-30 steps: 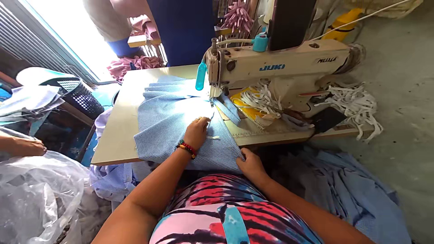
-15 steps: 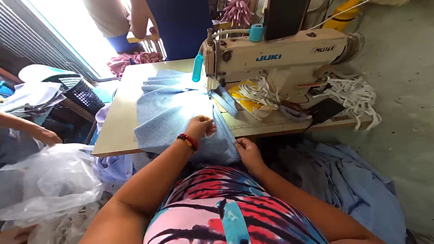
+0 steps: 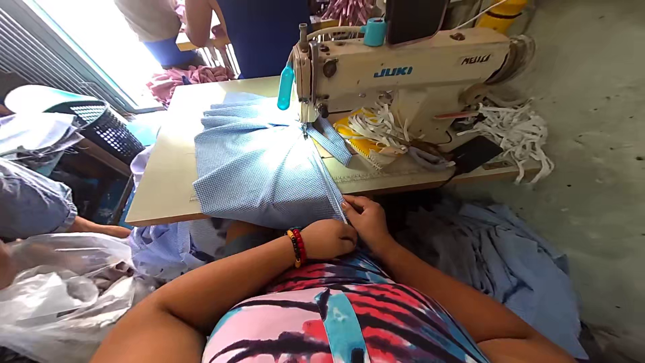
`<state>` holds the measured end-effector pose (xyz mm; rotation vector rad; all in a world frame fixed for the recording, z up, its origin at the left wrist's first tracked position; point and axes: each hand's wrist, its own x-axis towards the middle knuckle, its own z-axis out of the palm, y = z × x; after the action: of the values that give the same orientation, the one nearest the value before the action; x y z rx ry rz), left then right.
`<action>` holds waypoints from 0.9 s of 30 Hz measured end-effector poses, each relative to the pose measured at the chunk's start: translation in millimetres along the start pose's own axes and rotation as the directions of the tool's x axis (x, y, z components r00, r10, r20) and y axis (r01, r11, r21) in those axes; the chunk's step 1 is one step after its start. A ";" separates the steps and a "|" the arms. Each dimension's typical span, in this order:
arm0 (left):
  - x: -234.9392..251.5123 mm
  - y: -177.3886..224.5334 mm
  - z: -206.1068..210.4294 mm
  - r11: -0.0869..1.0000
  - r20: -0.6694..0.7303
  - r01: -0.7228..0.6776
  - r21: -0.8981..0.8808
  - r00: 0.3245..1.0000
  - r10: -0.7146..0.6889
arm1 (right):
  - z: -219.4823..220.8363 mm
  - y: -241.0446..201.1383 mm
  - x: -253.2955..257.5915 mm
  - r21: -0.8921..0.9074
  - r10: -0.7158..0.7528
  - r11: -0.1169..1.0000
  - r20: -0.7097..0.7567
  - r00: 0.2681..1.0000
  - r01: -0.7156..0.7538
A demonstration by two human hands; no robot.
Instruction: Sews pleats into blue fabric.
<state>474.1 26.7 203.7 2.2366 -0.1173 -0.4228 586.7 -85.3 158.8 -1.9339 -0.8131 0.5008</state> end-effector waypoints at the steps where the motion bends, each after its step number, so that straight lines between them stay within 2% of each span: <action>1: 0.6 1.7 0.7 0.999 0.021 -0.033 -0.011 0.999 0.034 | -0.5 0.9 0.8 0.003 -0.008 1.000 0.003 1.000 0.008; 5: 3.9 15.2 4.2 0.982 0.081 -0.184 -0.044 0.979 0.187 | 0.4 4.4 1.5 -0.016 -0.086 0.996 -0.001 0.996 0.086; 8: 6.3 23.1 5.2 0.975 0.101 -0.219 -0.029 0.970 0.221 | 2.3 5.0 0.8 -0.020 -0.169 0.986 -0.022 0.985 0.168; 11: 6.8 21.2 6.0 0.972 0.094 -0.231 -0.038 0.968 0.233 | 1.1 2.2 -0.7 -0.108 -0.204 0.973 0.027 0.979 0.206; 14: 4.5 17.4 7.0 0.964 0.048 -0.261 -0.048 0.964 0.263 | -4.3 -9.0 -0.1 -0.222 -0.172 0.955 0.126 0.977 0.196; 20: -7.2 6.3 3.1 0.963 -0.072 -0.260 -0.074 0.964 0.254 | -2.2 -13.1 2.5 -0.252 -0.120 0.955 0.149 0.982 0.155; 22: -13.5 1.3 2.5 0.980 -0.162 -0.197 0.025 0.967 0.198 | -2.4 -17.7 0.9 -0.291 -0.086 0.946 0.206 0.975 0.145; 24: -21.6 -7.0 -0.1 0.991 -0.350 -0.039 0.129 0.933 0.082 | -4.5 -25.1 -0.4 -0.373 -0.073 0.911 0.279 0.957 0.178; 25: -24.8 -16.6 -1.2 0.986 -0.468 0.062 0.157 0.883 0.019 | -4.1 -26.7 -2.1 -0.420 -0.100 0.880 0.294 0.950 0.222; 27: -30.9 -52.2 -3.9 0.925 -0.677 0.289 0.245 0.734 -0.050 | 0.1 -24.5 -6.0 -0.512 -0.210 0.795 0.272 0.939 0.326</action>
<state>443.4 70.2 174.4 2.6126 0.4358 0.3549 574.4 -81.4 180.4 -2.2532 -1.4754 0.3045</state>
